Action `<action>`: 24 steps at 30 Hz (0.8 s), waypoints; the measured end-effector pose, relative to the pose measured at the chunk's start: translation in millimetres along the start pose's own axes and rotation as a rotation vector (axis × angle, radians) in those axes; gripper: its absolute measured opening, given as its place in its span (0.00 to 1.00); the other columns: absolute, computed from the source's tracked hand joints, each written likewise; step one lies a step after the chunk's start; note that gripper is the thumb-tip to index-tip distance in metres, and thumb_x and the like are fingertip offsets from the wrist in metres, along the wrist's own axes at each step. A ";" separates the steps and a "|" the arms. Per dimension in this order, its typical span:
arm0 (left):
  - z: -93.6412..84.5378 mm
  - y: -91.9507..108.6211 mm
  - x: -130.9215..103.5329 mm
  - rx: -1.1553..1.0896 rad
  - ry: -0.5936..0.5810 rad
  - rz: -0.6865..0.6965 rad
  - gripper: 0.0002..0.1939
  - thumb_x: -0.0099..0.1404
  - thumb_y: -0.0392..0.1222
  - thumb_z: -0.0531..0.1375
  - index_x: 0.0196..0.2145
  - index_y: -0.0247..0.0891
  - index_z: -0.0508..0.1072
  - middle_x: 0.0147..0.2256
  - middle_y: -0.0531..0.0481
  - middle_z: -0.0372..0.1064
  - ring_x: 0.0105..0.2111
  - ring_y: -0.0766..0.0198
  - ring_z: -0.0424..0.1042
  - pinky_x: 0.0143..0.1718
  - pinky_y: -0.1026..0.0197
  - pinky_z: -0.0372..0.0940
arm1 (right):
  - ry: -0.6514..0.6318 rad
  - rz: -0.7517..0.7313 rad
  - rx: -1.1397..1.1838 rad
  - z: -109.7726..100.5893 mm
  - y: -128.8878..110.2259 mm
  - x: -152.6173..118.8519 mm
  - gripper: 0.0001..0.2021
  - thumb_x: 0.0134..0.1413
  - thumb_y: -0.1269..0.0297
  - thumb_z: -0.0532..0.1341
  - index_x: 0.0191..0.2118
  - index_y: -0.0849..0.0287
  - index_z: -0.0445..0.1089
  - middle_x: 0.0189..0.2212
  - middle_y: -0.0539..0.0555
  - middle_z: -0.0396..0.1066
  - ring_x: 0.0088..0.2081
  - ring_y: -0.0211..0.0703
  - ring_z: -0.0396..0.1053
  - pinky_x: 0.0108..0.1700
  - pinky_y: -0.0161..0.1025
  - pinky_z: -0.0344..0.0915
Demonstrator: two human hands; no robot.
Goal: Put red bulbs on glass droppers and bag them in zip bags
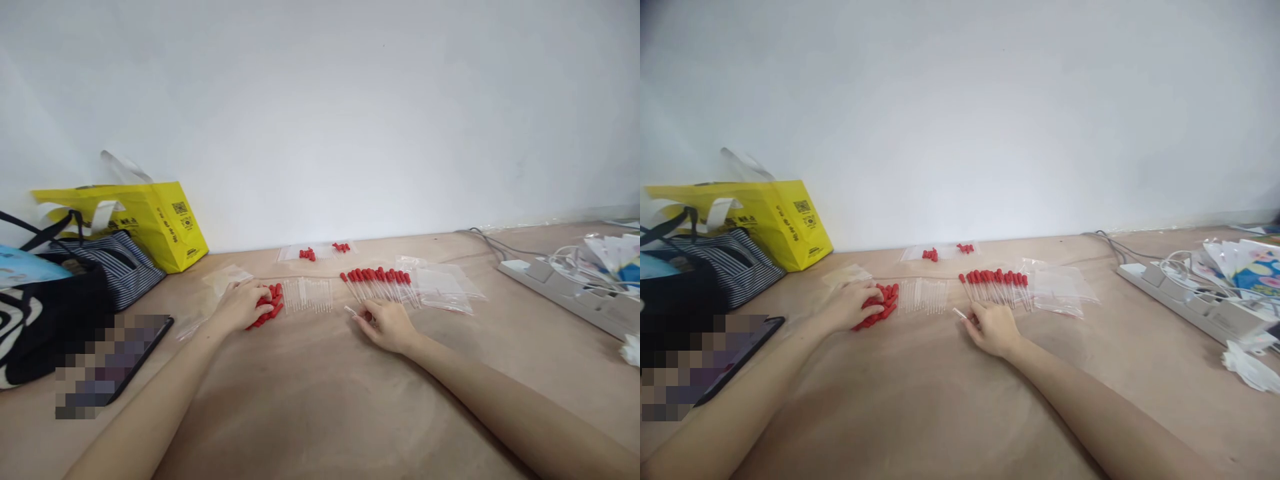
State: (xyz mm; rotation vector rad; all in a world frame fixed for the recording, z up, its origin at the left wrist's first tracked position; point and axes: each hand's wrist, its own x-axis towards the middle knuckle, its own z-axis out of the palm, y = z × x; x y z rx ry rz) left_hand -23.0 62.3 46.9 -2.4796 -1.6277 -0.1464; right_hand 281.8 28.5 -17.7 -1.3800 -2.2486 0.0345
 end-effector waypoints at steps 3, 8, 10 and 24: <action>1.6 3.0 -0.2 0.019 -0.014 -0.018 0.08 0.55 0.44 0.55 0.23 0.41 0.69 0.32 0.51 0.68 0.37 0.57 0.65 0.38 0.57 0.54 | -0.021 0.008 -0.011 0.8 1.0 -1.2 0.10 0.52 0.59 0.52 0.28 0.59 0.64 0.27 0.50 0.69 0.28 0.36 0.64 0.27 0.32 0.49; -7.9 17.0 0.9 -0.031 0.115 -0.055 0.07 0.56 0.42 0.54 0.23 0.39 0.69 0.31 0.49 0.68 0.36 0.58 0.65 0.40 0.55 0.54 | -0.020 0.007 -0.012 2.0 4.0 -0.8 0.09 0.54 0.60 0.51 0.30 0.59 0.64 0.28 0.51 0.69 0.30 0.38 0.64 0.29 0.32 0.51; -8.8 34.2 0.1 -0.137 0.166 -0.001 0.07 0.56 0.42 0.54 0.27 0.39 0.69 0.31 0.50 0.68 0.34 0.59 0.65 0.39 0.57 0.56 | -0.010 -0.033 0.011 3.2 5.6 -0.1 0.09 0.55 0.62 0.50 0.32 0.59 0.63 0.30 0.52 0.69 0.32 0.39 0.65 0.32 0.33 0.53; 36.6 100.9 -20.1 -0.620 0.152 0.338 0.01 0.55 0.36 0.55 0.27 0.38 0.63 0.30 0.51 0.65 0.31 0.65 0.66 0.34 0.63 0.61 | 0.002 -0.187 0.018 7.5 7.9 -1.8 0.07 0.56 0.65 0.49 0.32 0.60 0.62 0.31 0.53 0.68 0.33 0.40 0.63 0.39 0.39 0.52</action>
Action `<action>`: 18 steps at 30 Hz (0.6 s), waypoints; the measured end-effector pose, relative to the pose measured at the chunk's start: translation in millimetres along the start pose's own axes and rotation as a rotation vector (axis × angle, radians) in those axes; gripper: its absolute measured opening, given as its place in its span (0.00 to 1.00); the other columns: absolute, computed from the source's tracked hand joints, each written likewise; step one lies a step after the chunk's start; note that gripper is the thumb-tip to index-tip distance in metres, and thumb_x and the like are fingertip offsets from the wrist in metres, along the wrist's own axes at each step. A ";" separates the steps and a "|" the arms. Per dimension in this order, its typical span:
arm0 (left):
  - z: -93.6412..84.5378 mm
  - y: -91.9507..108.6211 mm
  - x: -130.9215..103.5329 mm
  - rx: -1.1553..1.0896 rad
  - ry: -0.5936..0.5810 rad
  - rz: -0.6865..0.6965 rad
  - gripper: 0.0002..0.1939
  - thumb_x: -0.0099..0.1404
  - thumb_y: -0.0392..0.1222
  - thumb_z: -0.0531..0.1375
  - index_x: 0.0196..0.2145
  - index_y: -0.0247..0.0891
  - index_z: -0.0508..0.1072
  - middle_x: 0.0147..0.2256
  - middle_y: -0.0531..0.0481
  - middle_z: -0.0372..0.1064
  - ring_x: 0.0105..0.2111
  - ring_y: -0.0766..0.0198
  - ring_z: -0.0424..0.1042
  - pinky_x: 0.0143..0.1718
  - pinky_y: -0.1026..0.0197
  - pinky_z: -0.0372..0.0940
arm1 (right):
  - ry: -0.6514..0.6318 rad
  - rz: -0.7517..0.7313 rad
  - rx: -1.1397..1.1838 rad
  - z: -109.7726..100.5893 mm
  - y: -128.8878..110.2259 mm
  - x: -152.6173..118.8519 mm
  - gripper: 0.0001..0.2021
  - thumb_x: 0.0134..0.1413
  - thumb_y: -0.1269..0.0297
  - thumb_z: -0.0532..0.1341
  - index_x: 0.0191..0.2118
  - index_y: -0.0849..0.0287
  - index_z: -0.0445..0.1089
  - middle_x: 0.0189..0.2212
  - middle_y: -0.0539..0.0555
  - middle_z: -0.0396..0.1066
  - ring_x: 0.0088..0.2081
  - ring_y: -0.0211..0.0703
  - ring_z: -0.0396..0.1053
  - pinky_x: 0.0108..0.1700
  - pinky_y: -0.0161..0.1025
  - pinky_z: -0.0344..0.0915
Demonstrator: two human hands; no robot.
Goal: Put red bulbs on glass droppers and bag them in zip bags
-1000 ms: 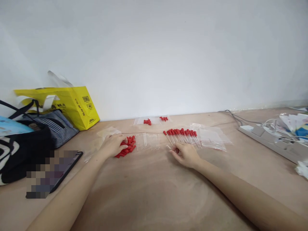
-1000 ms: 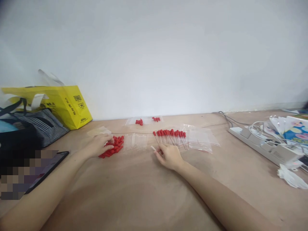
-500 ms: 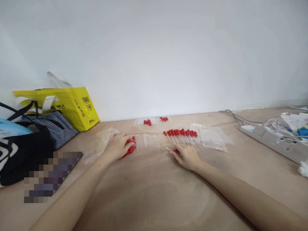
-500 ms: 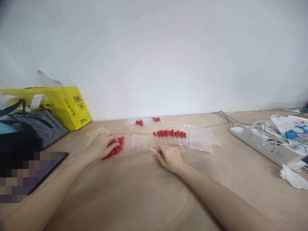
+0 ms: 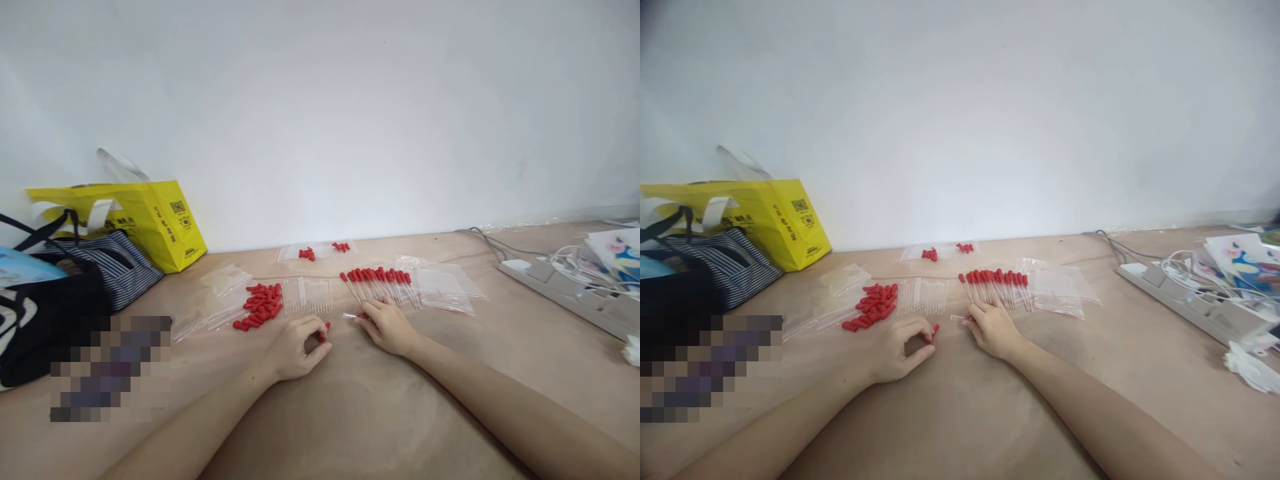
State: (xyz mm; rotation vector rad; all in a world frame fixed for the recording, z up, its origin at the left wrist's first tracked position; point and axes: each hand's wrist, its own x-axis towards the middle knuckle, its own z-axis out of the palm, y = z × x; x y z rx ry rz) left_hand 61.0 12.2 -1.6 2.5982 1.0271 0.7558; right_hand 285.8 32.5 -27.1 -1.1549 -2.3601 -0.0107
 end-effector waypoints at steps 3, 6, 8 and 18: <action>5.1 0.1 4.2 0.058 0.087 -0.113 0.04 0.55 0.37 0.56 0.25 0.38 0.62 0.25 0.54 0.63 0.25 0.67 0.63 0.28 0.64 0.60 | 0.007 -0.011 0.017 0.0 -1.4 0.3 0.07 0.56 0.66 0.49 0.32 0.60 0.61 0.31 0.53 0.67 0.32 0.40 0.63 0.39 0.39 0.52; 8.0 -0.1 4.5 0.060 0.137 -0.121 0.02 0.55 0.34 0.53 0.26 0.37 0.64 0.26 0.52 0.64 0.26 0.67 0.64 0.28 0.64 0.61 | 0.001 -0.026 0.065 0.1 -2.4 0.4 0.06 0.56 0.68 0.49 0.32 0.60 0.61 0.31 0.53 0.66 0.33 0.40 0.62 0.38 0.37 0.55; 8.3 -1.2 2.9 0.056 0.144 -0.102 0.06 0.56 0.33 0.52 0.32 0.36 0.67 0.33 0.49 0.66 0.32 0.65 0.66 0.34 0.63 0.62 | -0.003 -0.029 0.110 0.7 -2.4 0.4 0.06 0.56 0.68 0.49 0.32 0.60 0.61 0.31 0.54 0.66 0.34 0.40 0.62 0.36 0.36 0.56; 12.6 -5.3 2.0 0.102 0.126 -0.161 0.08 0.62 0.39 0.50 0.35 0.40 0.69 0.35 0.51 0.69 0.37 0.62 0.66 0.39 0.58 0.61 | 0.072 -0.099 0.166 5.9 -5.0 -0.2 0.08 0.55 0.71 0.49 0.38 0.60 0.64 0.32 0.54 0.65 0.34 0.39 0.62 0.37 0.36 0.58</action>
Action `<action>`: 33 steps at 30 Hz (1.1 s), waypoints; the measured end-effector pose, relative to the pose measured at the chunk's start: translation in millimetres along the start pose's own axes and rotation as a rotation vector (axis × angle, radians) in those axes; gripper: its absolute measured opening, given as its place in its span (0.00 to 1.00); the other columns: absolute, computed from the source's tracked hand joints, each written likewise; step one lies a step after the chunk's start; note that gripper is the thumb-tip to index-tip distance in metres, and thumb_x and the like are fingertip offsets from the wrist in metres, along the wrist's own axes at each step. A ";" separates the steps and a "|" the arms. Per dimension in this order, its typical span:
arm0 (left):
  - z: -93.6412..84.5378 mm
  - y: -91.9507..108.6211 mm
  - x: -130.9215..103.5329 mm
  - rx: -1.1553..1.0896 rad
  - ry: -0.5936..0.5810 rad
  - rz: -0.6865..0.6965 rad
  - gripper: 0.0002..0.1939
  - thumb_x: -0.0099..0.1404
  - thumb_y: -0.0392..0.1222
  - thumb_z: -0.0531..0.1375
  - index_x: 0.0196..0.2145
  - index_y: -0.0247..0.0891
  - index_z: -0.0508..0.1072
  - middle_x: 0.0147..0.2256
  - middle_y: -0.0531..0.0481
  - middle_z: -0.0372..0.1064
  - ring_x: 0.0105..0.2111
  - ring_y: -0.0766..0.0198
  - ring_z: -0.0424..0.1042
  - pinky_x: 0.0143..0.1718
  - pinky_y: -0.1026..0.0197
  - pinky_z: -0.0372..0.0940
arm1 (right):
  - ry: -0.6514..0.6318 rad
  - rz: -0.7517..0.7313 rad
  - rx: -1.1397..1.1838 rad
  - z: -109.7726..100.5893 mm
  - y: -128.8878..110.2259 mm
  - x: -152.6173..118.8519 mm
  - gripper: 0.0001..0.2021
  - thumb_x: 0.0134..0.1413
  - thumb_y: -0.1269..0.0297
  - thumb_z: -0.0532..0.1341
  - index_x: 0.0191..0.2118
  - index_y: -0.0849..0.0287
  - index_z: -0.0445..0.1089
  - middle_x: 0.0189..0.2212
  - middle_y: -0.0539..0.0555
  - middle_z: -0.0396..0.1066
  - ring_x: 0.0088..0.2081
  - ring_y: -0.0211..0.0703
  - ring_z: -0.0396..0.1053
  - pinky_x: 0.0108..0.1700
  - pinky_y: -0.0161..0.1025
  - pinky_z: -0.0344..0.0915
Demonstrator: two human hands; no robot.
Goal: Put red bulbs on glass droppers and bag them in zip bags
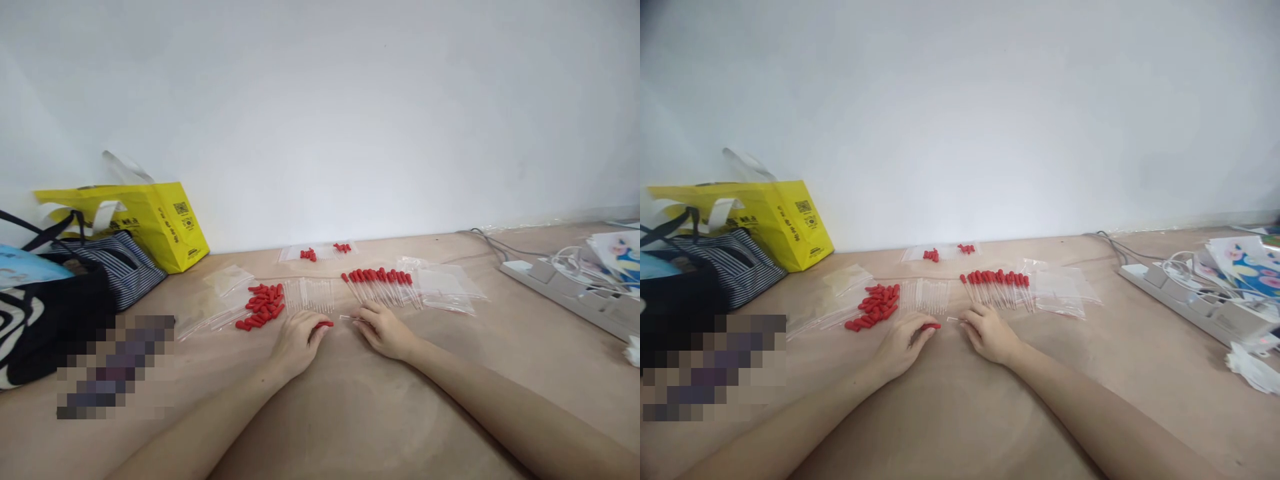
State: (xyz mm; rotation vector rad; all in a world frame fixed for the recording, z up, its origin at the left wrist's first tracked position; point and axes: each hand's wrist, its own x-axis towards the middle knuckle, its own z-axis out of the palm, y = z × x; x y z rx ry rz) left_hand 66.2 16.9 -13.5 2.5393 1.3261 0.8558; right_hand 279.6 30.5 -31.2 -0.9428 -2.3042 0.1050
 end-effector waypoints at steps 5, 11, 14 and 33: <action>1.6 -0.4 -1.9 0.063 0.041 0.050 0.06 0.62 0.38 0.50 0.34 0.39 0.66 0.34 0.52 0.69 0.37 0.62 0.66 0.44 0.55 0.56 | 0.062 -0.048 -0.068 2.1 -8.4 0.2 0.08 0.55 0.70 0.51 0.39 0.59 0.64 0.32 0.53 0.66 0.34 0.39 0.63 0.39 0.38 0.54; 1.8 -1.0 -1.7 0.095 0.074 0.093 0.06 0.62 0.38 0.51 0.36 0.40 0.67 0.34 0.53 0.70 0.36 0.64 0.66 0.46 0.54 0.53 | 0.095 -0.129 -0.138 5.0 -13.9 0.7 0.08 0.54 0.71 0.51 0.38 0.60 0.65 0.28 0.53 0.66 0.31 0.38 0.61 0.38 0.38 0.51; 1.8 -1.0 -0.8 0.095 0.112 0.117 0.07 0.62 0.40 0.51 0.36 0.41 0.69 0.29 0.53 0.70 0.33 0.64 0.66 0.41 0.56 0.55 | 0.097 -0.168 -0.142 6.9 -15.9 1.4 0.08 0.54 0.72 0.50 0.38 0.61 0.65 0.27 0.52 0.66 0.31 0.37 0.61 0.38 0.37 0.50; 0.7 8.7 -4.3 0.128 0.157 0.223 0.07 0.62 0.38 0.52 0.29 0.39 0.68 0.26 0.56 0.71 0.28 0.67 0.68 0.49 0.50 0.44 | 0.161 -0.382 -0.260 11.8 -20.0 9.5 0.13 0.50 0.79 0.46 0.28 0.63 0.66 0.22 0.51 0.61 0.25 0.35 0.54 0.34 0.36 0.47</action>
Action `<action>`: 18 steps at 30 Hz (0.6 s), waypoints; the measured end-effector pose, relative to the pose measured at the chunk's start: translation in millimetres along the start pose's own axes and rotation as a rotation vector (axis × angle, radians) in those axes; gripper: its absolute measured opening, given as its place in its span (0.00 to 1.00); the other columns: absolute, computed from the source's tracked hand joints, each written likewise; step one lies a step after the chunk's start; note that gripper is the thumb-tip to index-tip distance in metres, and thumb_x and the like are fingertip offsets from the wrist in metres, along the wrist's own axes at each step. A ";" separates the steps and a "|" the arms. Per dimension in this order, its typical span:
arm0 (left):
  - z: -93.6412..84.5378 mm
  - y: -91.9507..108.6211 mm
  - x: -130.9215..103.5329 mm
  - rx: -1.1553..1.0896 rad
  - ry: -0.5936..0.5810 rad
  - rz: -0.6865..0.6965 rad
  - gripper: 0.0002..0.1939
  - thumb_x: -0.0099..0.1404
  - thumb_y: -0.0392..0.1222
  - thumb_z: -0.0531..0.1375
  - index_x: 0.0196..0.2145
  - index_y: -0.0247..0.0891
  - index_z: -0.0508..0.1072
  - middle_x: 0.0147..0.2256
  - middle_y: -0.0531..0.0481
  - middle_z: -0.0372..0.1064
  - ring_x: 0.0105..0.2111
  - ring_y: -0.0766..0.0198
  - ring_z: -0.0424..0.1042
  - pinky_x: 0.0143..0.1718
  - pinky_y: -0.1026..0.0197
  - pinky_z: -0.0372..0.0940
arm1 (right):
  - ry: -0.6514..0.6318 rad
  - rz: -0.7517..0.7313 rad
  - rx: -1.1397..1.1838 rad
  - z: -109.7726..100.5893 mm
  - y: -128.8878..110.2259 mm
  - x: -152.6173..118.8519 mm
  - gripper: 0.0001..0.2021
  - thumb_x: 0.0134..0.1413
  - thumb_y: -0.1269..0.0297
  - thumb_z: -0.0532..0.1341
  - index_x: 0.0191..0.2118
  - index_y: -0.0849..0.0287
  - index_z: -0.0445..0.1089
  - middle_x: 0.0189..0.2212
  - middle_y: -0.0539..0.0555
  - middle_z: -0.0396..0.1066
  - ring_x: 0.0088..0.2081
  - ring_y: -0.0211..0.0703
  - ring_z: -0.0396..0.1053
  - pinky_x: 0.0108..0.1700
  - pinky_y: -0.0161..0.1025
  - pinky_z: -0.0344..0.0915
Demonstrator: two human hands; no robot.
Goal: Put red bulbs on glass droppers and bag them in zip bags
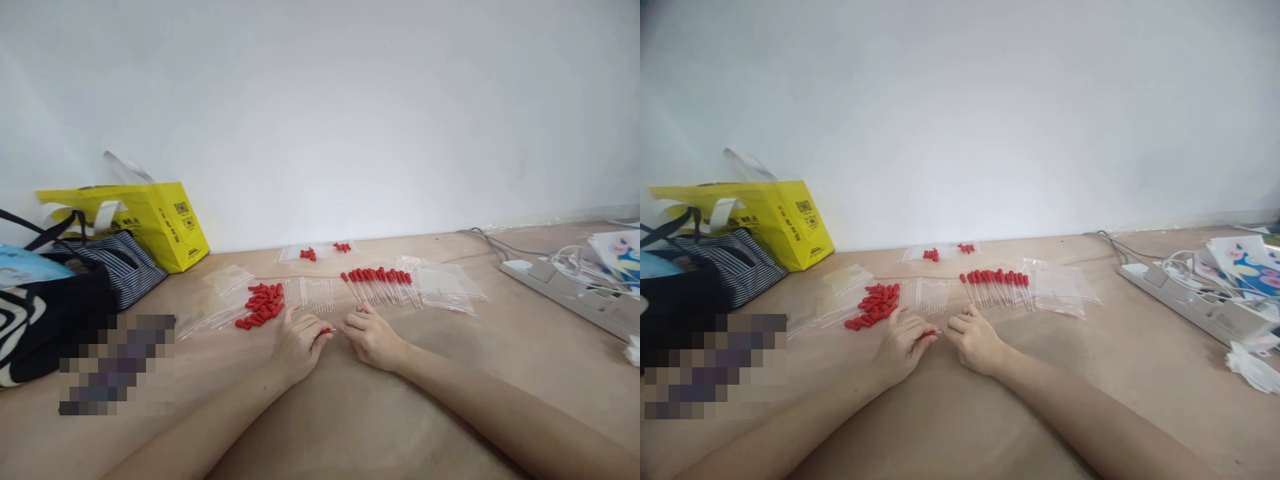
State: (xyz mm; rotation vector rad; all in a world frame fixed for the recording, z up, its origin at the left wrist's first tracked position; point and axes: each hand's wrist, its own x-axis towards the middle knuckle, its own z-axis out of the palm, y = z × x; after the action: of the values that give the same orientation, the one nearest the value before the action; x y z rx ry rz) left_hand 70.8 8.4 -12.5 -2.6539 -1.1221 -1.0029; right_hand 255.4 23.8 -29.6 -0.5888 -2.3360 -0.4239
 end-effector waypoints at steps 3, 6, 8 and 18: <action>-0.2 0.5 0.3 0.004 -0.003 0.000 0.07 0.62 0.38 0.52 0.29 0.39 0.68 0.26 0.55 0.71 0.28 0.67 0.68 0.50 0.48 0.43 | -0.027 -0.004 -0.001 1.4 0.8 0.0 0.13 0.51 0.78 0.46 0.28 0.63 0.66 0.22 0.51 0.61 0.25 0.35 0.54 0.35 0.37 0.48; -2.9 -0.9 0.2 0.019 -0.014 0.002 0.06 0.62 0.40 0.53 0.29 0.40 0.69 0.27 0.56 0.72 0.30 0.66 0.68 0.53 0.47 0.39 | -0.003 0.002 -0.008 -1.2 1.4 0.3 0.14 0.54 0.77 0.45 0.30 0.63 0.67 0.22 0.51 0.62 0.25 0.35 0.54 0.36 0.37 0.48; -6.2 -3.5 -0.5 0.055 -0.021 -0.010 0.05 0.61 0.41 0.54 0.32 0.42 0.69 0.30 0.55 0.73 0.34 0.63 0.68 0.53 0.45 0.37 | 0.033 0.033 -0.025 -4.9 1.3 1.1 0.12 0.56 0.73 0.47 0.32 0.62 0.67 0.22 0.51 0.62 0.27 0.36 0.56 0.37 0.38 0.48; -13.1 -3.6 -2.7 0.084 -0.030 0.000 0.06 0.60 0.43 0.55 0.34 0.44 0.71 0.32 0.54 0.73 0.38 0.61 0.67 0.54 0.43 0.34 | 0.077 0.090 -0.103 -10.8 -0.7 -0.4 0.10 0.56 0.67 0.51 0.30 0.59 0.68 0.21 0.49 0.63 0.31 0.37 0.57 0.46 0.45 0.45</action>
State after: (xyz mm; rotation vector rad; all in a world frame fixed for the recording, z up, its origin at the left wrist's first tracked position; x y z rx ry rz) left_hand 60.0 5.2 -4.5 -2.6111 -1.1442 -0.8990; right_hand 261.2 18.2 -22.2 -0.7113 -2.2152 -0.5189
